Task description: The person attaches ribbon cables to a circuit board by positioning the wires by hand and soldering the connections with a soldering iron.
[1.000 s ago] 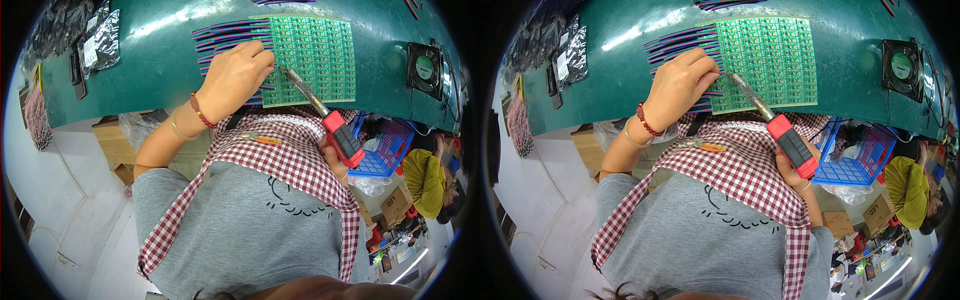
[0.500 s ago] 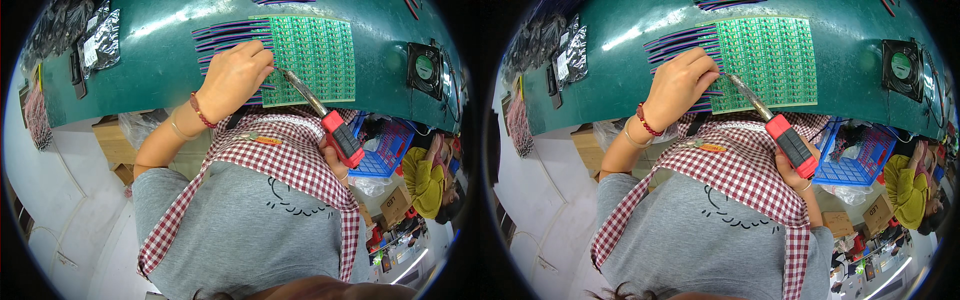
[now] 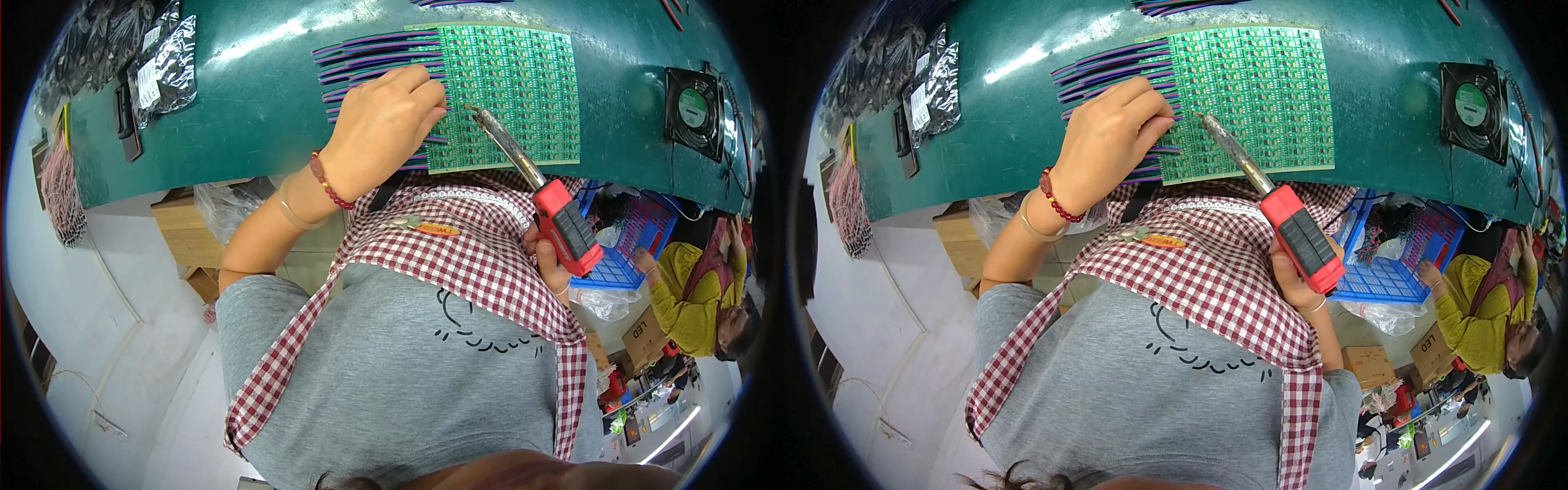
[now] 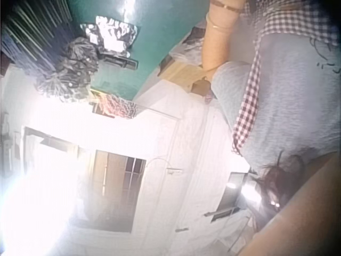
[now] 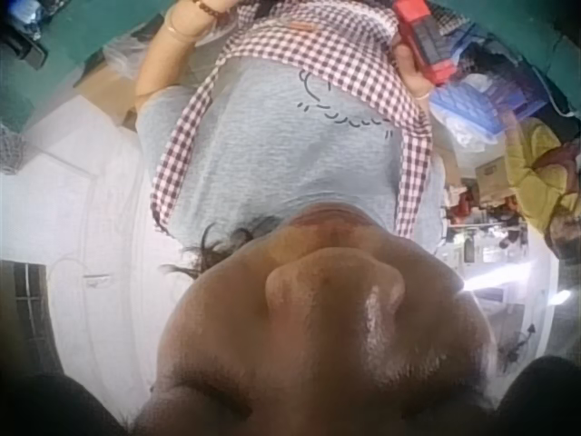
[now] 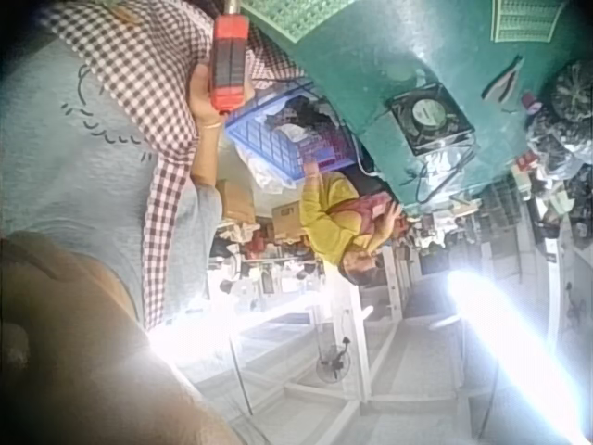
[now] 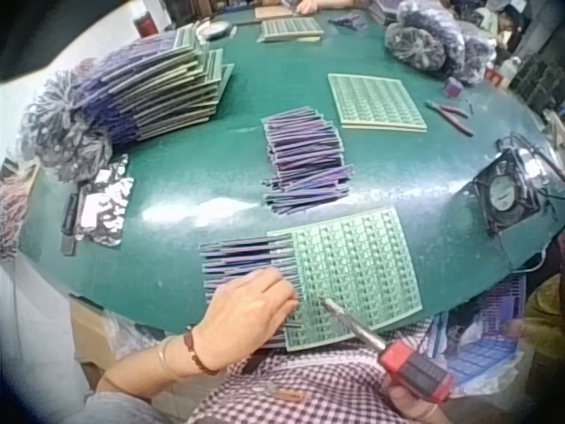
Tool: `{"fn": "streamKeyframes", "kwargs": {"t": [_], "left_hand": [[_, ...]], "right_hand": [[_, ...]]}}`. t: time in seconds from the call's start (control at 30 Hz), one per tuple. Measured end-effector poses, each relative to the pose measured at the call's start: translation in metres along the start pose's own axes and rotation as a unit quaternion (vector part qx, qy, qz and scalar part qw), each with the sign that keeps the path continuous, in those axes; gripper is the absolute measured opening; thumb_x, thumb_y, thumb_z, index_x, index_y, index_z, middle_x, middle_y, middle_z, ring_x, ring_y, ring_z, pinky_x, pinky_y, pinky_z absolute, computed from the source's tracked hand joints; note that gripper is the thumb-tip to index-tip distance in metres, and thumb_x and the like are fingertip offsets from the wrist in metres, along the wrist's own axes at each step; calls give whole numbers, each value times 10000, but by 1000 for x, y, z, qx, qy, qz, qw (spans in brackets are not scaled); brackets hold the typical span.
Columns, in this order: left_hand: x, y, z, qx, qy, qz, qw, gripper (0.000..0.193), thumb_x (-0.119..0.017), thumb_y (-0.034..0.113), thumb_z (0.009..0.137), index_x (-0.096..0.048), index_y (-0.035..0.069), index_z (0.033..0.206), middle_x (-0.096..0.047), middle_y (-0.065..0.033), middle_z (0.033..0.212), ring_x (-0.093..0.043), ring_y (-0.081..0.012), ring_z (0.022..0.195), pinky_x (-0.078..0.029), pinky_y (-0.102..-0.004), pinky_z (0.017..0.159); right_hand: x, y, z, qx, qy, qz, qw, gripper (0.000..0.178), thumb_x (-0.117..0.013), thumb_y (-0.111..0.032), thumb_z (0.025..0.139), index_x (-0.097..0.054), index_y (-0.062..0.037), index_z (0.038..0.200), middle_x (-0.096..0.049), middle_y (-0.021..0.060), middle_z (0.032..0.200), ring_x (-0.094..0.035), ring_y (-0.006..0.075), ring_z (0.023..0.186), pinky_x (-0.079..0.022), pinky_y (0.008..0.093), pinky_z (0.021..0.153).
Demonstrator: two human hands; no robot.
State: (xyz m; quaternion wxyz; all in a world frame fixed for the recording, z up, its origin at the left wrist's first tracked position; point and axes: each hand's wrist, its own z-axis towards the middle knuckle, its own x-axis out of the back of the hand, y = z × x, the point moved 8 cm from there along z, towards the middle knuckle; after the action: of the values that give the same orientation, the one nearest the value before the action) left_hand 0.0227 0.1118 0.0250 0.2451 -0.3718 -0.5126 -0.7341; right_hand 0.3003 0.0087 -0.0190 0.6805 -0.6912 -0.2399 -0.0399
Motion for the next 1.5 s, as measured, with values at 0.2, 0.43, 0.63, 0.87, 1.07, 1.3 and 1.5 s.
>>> {"fn": "streamKeyframes", "kwargs": {"t": [0.2,0.43,0.63,0.87,1.07,1.3,1.5], "left_hand": [[0,1,0,-10,2,16,1000,85,-720,104,789,-645,67,803,-592,-65,817,-614,-266,776,-495,-377,676],[12,17,-12,-16,18,108,994,126,-734,115,765,-641,100,848,-581,-14,923,-544,-232,912,-402,-361,772],[-1,14,-22,4,-68,72,995,142,-720,119,776,-612,82,861,-557,-45,921,-520,-245,918,-398,-367,777],[3,15,-19,2,-6,-10,1000,136,-682,64,823,-566,49,894,-568,-69,853,-559,-270,824,-428,-384,764],[2,18,-18,-35,7,7,999,144,-695,66,808,-569,48,875,-562,-73,857,-563,-272,824,-449,-382,739],[-8,17,-21,-26,-51,33,998,138,-709,67,794,-589,61,860,-546,-68,892,-546,-267,873,-442,-381,746],[4,8,-17,10,31,-54,998,106,-693,42,821,-611,45,888,-585,-76,873,-612,-270,789,-497,-359,675]], "right_hand": [[-3,-4,4,-44,8,65,997,232,-682,-215,885,-673,10,938,-662,80,757,-630,178,643,-492,298,590],[-3,-8,3,-96,52,187,976,319,-619,-301,947,-612,16,980,-581,45,722,-534,124,613,-443,273,575],[-2,-5,1,-84,48,196,976,368,-609,-336,953,-600,32,953,-564,51,707,-532,125,622,-434,268,571],[1,-7,-2,-86,53,196,975,381,-620,-351,945,-597,29,968,-572,45,725,-531,116,624,-439,258,579],[1,-7,-2,-111,55,190,974,396,-633,-365,937,-595,26,987,-577,51,739,-535,117,627,-440,259,582],[-1,-10,2,-92,41,205,974,424,-627,-395,935,-588,26,971,-570,62,742,-527,122,624,-432,261,579],[-2,-12,3,-108,24,187,976,415,-624,-402,938,-600,13,935,-573,43,735,-530,114,641,-432,264,594]]}}
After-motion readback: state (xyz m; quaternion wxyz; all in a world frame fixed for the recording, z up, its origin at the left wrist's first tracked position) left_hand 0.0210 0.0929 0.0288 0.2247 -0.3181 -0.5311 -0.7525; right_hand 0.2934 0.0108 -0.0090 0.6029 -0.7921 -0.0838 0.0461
